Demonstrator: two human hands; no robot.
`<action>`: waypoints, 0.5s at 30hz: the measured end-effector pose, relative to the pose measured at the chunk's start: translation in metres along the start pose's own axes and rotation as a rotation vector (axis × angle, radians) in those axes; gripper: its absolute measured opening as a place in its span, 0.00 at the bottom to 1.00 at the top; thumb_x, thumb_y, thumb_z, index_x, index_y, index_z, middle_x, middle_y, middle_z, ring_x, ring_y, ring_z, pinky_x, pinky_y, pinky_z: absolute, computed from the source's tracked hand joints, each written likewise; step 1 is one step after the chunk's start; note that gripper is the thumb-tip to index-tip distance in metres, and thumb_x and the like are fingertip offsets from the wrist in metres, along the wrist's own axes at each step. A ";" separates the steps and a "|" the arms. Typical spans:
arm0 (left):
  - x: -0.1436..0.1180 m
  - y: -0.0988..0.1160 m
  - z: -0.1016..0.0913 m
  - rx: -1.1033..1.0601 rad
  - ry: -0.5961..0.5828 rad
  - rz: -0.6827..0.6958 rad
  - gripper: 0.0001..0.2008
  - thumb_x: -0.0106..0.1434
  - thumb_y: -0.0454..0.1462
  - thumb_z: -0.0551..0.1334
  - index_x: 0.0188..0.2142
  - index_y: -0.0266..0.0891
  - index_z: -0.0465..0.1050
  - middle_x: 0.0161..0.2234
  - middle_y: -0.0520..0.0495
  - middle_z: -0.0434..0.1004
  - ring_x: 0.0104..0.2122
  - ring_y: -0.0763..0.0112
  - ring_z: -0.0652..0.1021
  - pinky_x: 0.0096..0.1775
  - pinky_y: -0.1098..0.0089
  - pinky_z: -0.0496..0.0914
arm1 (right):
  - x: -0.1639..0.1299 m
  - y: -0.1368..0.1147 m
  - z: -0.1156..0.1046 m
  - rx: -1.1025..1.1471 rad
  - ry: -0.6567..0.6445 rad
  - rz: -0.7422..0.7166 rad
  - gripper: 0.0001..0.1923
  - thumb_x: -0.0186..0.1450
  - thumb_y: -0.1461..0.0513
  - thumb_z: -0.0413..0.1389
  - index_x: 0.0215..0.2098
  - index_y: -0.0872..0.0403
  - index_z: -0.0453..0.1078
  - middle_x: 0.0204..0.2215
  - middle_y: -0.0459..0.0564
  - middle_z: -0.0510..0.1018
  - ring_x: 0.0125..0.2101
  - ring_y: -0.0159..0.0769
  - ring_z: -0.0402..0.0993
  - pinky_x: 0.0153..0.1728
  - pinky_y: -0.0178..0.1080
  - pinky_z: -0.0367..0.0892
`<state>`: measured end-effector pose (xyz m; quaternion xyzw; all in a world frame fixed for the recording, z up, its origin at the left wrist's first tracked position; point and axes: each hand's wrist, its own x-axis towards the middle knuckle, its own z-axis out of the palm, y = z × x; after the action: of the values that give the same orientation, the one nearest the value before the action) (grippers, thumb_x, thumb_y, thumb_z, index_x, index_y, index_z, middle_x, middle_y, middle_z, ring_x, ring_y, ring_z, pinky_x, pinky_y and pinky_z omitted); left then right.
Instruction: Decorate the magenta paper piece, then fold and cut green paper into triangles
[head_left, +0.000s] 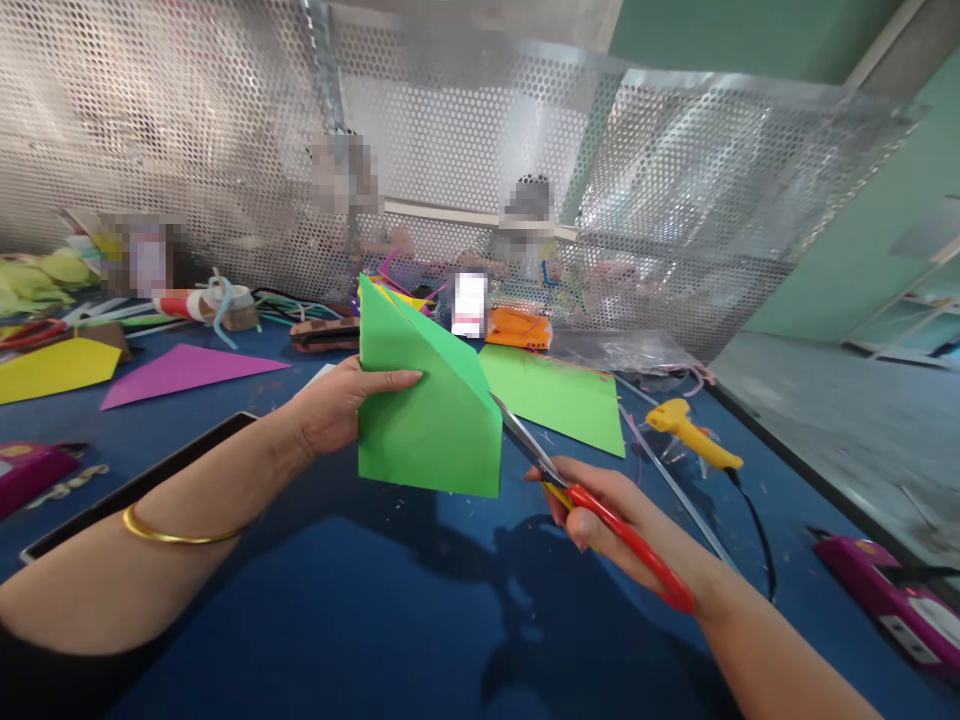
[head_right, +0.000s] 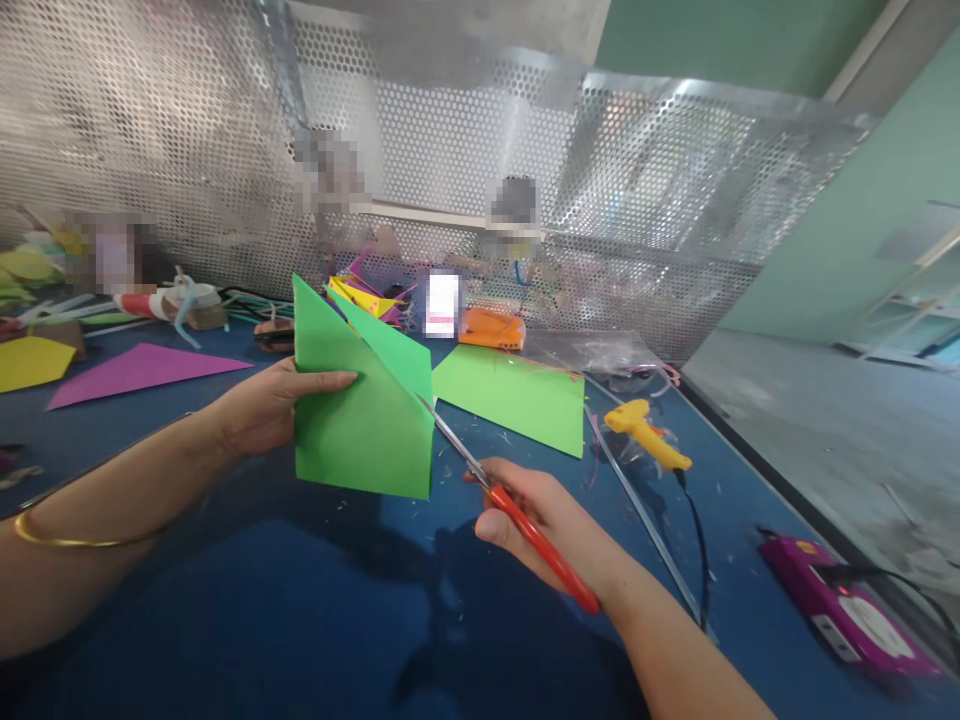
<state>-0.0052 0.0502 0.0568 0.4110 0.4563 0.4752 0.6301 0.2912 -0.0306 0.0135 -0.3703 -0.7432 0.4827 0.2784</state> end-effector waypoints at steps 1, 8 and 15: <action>0.000 0.000 0.000 -0.001 -0.007 -0.002 0.14 0.49 0.31 0.73 0.37 0.37 0.81 0.40 0.40 0.85 0.38 0.54 0.84 0.40 0.60 0.80 | 0.000 -0.001 0.001 -0.001 0.004 0.012 0.30 0.64 0.39 0.51 0.52 0.53 0.65 0.28 0.44 0.63 0.24 0.29 0.56 0.24 0.34 0.54; -0.002 -0.001 0.004 -0.025 -0.010 -0.018 0.14 0.48 0.30 0.73 0.36 0.37 0.81 0.35 0.43 0.85 0.33 0.57 0.83 0.38 0.60 0.80 | 0.001 -0.005 0.005 0.001 0.054 0.092 0.32 0.62 0.38 0.54 0.49 0.53 0.66 0.25 0.41 0.60 0.22 0.28 0.53 0.22 0.33 0.51; -0.004 -0.001 0.007 -0.034 0.001 -0.031 0.15 0.47 0.31 0.74 0.36 0.35 0.81 0.34 0.42 0.85 0.33 0.56 0.83 0.39 0.58 0.78 | 0.002 -0.005 0.009 -0.005 0.102 0.102 0.35 0.59 0.36 0.54 0.49 0.54 0.68 0.23 0.41 0.58 0.22 0.28 0.51 0.21 0.33 0.50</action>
<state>0.0015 0.0453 0.0589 0.3928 0.4548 0.4731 0.6442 0.2820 -0.0348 0.0148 -0.4327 -0.7093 0.4750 0.2901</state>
